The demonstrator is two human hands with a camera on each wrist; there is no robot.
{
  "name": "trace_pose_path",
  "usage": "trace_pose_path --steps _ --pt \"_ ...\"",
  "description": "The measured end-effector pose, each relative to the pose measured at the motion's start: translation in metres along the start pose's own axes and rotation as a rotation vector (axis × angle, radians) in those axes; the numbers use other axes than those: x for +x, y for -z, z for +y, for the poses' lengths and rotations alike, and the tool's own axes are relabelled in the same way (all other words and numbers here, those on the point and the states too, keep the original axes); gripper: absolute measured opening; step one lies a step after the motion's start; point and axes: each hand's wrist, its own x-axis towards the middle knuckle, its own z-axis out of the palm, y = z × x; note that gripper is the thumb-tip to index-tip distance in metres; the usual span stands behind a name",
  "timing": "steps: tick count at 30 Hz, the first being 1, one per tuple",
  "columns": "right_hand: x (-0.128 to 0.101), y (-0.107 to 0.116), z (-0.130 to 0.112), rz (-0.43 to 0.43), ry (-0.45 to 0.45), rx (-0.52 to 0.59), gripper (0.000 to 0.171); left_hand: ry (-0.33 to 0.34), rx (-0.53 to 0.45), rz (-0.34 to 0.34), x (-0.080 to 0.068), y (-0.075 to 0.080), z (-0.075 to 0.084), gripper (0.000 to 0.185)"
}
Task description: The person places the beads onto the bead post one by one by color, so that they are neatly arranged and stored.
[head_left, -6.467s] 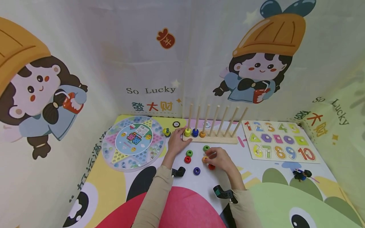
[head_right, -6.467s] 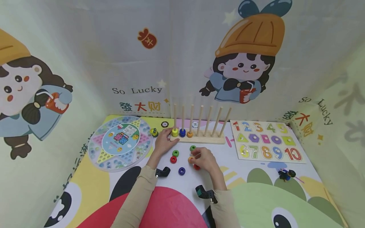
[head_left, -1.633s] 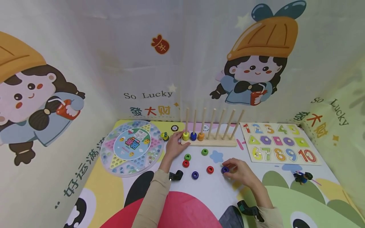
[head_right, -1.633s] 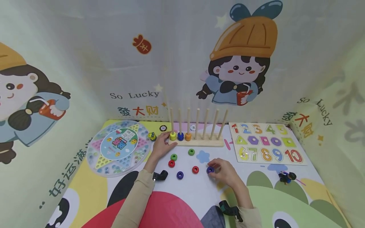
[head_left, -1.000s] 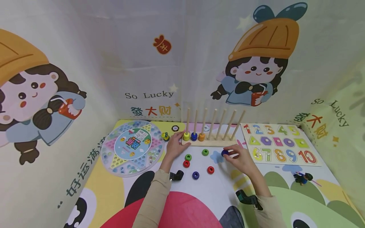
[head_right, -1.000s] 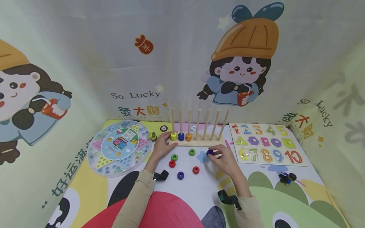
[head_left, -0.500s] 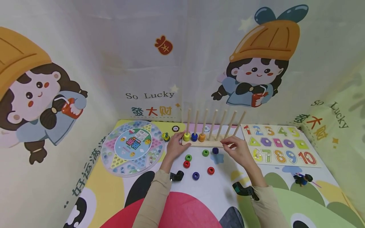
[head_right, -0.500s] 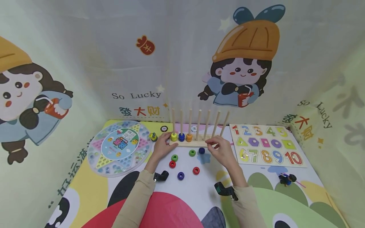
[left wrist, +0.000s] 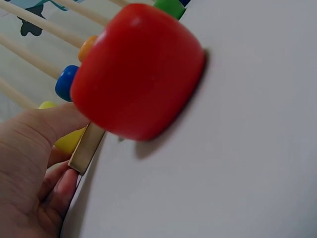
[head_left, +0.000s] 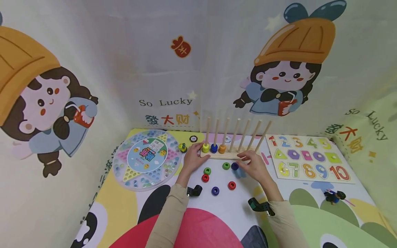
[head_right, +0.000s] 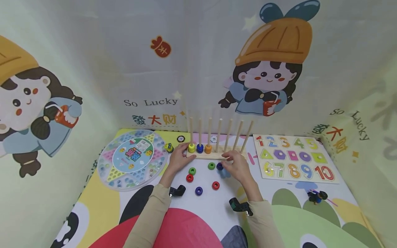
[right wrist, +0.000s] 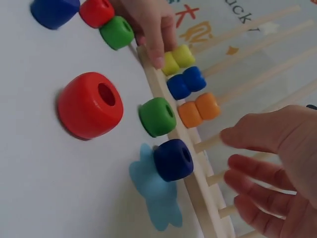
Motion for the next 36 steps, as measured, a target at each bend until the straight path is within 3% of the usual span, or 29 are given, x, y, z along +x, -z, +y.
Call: trace_pose_path --steps 6,12,18,25,36 --pt "-0.001 -0.009 0.006 -0.083 -0.033 0.004 0.028 -0.008 0.003 0.013 0.0 0.0 0.002 0.069" --pt "-0.004 -0.016 0.013 -0.093 -0.082 0.015 0.028 -0.004 -0.004 0.016 -0.001 0.0 0.004 0.069" --pt "-0.003 -0.011 0.007 -0.04 -0.081 0.053 0.026 0.008 -0.001 0.011 -0.002 0.0 0.004 0.069" --pt "0.006 0.009 -0.012 0.025 -0.005 0.088 0.031 0.015 -0.007 0.01 -0.002 0.002 0.005 0.068" --pt "0.019 0.035 -0.048 0.177 0.096 0.026 0.029 -0.006 -0.01 0.02 -0.003 0.001 0.003 0.068"
